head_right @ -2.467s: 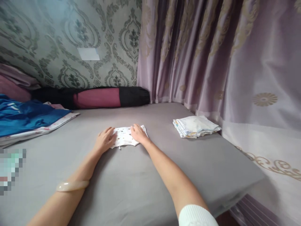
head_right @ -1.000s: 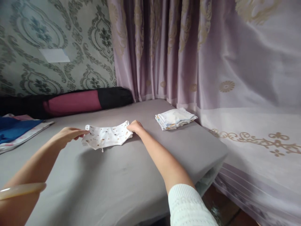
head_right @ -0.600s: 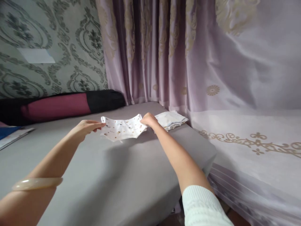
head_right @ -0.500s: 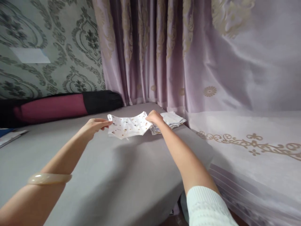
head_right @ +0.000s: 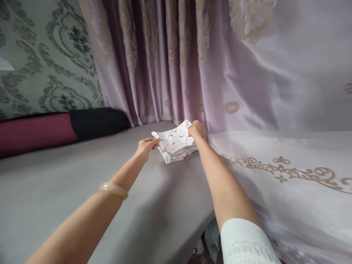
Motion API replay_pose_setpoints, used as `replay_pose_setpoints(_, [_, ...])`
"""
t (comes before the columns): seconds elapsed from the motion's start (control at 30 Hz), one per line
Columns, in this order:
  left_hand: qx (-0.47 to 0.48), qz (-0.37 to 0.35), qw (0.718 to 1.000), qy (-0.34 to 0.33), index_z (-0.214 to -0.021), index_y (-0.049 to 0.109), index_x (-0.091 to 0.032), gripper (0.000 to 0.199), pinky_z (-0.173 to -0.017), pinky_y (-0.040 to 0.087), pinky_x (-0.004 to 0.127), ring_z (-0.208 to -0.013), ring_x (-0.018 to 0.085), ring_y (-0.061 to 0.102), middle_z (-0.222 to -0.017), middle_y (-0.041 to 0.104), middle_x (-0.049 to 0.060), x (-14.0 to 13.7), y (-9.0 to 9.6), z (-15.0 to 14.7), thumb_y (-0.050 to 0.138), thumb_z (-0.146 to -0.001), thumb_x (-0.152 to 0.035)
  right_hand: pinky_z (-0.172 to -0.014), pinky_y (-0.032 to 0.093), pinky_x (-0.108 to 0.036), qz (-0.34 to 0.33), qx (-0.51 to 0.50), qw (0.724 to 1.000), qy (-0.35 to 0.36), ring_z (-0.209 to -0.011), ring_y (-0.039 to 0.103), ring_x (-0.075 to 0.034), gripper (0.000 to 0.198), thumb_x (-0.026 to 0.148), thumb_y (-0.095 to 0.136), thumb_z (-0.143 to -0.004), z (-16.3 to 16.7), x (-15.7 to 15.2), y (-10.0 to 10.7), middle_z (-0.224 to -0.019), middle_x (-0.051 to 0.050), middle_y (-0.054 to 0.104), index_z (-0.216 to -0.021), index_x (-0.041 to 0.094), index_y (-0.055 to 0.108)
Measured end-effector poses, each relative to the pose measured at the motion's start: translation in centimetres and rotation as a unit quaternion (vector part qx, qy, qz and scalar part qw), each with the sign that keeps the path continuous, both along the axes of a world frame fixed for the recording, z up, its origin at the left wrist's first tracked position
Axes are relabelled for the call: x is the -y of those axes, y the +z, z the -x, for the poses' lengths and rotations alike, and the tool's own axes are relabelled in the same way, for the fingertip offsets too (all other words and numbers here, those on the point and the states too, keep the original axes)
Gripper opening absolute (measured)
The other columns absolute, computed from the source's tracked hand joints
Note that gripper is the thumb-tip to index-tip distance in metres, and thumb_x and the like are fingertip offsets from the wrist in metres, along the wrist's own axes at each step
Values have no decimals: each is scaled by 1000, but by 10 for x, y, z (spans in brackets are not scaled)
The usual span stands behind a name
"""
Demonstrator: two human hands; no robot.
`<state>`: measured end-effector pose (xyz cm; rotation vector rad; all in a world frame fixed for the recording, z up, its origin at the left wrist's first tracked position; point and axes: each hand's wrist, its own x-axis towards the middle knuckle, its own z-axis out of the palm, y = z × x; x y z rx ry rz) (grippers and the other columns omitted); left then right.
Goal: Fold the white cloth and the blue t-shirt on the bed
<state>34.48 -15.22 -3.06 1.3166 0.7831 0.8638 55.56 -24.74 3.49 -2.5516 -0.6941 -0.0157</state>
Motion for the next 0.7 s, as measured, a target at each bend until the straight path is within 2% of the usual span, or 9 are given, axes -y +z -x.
replay_pose_setpoints(0.13, [13, 34, 999, -10, -59, 65, -15, 23, -53, 39, 23, -50, 9, 48, -54, 60, 2, 8, -10, -25, 75, -58, -35, -86, 48, -34, -6, 9, 999, -34, -98, 65, -25, 28, 25, 53, -89, -13, 4, 0, -87, -16, 70, -106, 9, 67])
replay_pose_setpoints(0.23, [-5, 63, 998, -10, -61, 66, -15, 22, -53, 40, 24, -48, 8, 46, -54, 60, 1, 12, -16, -37, 75, -59, -34, -90, 46, -37, 4, 25, 999, -45, -106, 62, -27, 30, 24, 49, -91, -20, 4, -1, -100, -19, 68, -111, 10, 66])
replay_pose_setpoints(0.47, [-31, 65, 997, -1, -64, 67, -15, 23, -51, 40, 24, -51, 11, 52, -58, 62, 2, 9, -30, -47, 75, -60, -36, -88, 47, -39, 25, 37, 998, -51, -106, 62, -29, 32, 17, 45, -89, -32, 0, -8, -99, -20, 69, -111, 10, 66])
replay_pose_setpoints(0.7, [-69, 29, 997, -4, -55, 63, -16, 28, -49, 34, 24, -48, 10, 46, -52, 59, 2, 9, -45, -47, 72, -62, -42, -85, 48, -35, 52, 17, 997, -54, -103, 64, -27, 32, 14, 49, -85, -39, 1, -21, -97, -19, 70, -111, 10, 67])
